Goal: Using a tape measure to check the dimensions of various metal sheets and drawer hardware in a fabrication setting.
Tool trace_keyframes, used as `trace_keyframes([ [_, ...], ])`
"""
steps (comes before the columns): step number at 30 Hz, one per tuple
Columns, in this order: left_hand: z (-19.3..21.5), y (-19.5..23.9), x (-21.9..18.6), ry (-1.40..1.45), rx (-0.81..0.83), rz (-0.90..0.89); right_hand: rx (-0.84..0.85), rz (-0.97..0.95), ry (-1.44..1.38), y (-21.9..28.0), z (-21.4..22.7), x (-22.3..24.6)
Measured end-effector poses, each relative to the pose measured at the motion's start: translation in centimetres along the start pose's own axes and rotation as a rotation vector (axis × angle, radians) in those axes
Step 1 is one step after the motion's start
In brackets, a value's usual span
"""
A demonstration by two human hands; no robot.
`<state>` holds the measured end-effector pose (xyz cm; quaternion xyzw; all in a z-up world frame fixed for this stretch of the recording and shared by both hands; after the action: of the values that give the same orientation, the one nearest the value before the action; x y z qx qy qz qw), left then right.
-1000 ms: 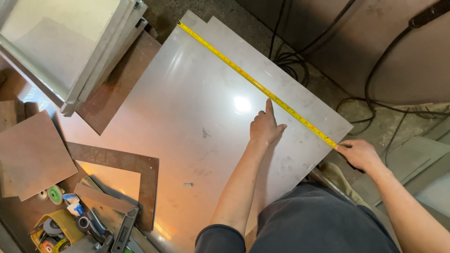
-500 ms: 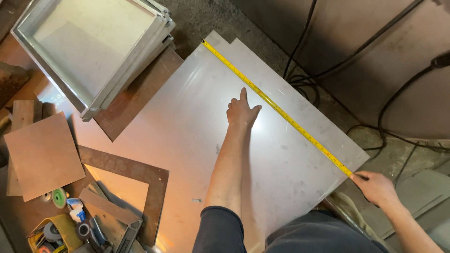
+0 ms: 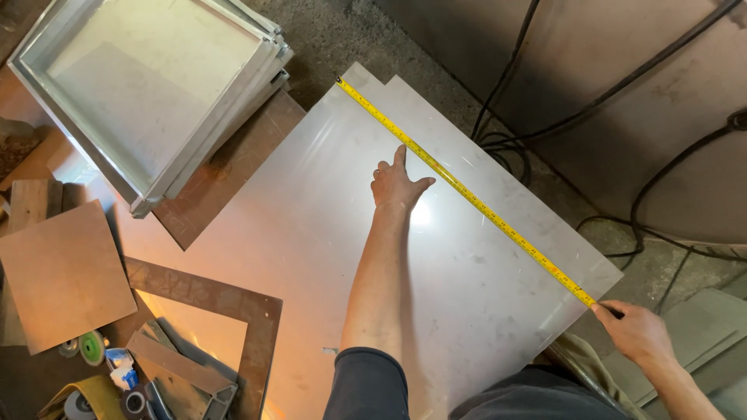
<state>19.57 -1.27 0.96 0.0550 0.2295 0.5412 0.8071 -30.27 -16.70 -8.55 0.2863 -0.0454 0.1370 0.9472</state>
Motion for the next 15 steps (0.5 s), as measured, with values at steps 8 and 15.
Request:
trace_keyframes([
  [8, -0.4, 0.5, 0.2, -0.023, -0.013, -0.042, -0.01, 0.017, 0.009, -0.2, -0.2, -0.2],
  [15, -0.7, 0.7, 0.4, -0.013, -0.027, -0.053, -0.015, -0.002, -0.016, 0.2, 0.0, 0.0],
])
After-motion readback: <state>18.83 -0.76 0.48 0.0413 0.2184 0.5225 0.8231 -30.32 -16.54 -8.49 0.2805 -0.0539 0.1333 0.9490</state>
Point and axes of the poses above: each hand's wrist, its own y-axis away from the middle knuckle, its own z-axis out of the back of the hand, x = y × z, the point moved 1 cm from there along -y, towards the middle knuckle, and after that the axes turned 9 degrees about -x, right-handed, at the moved point
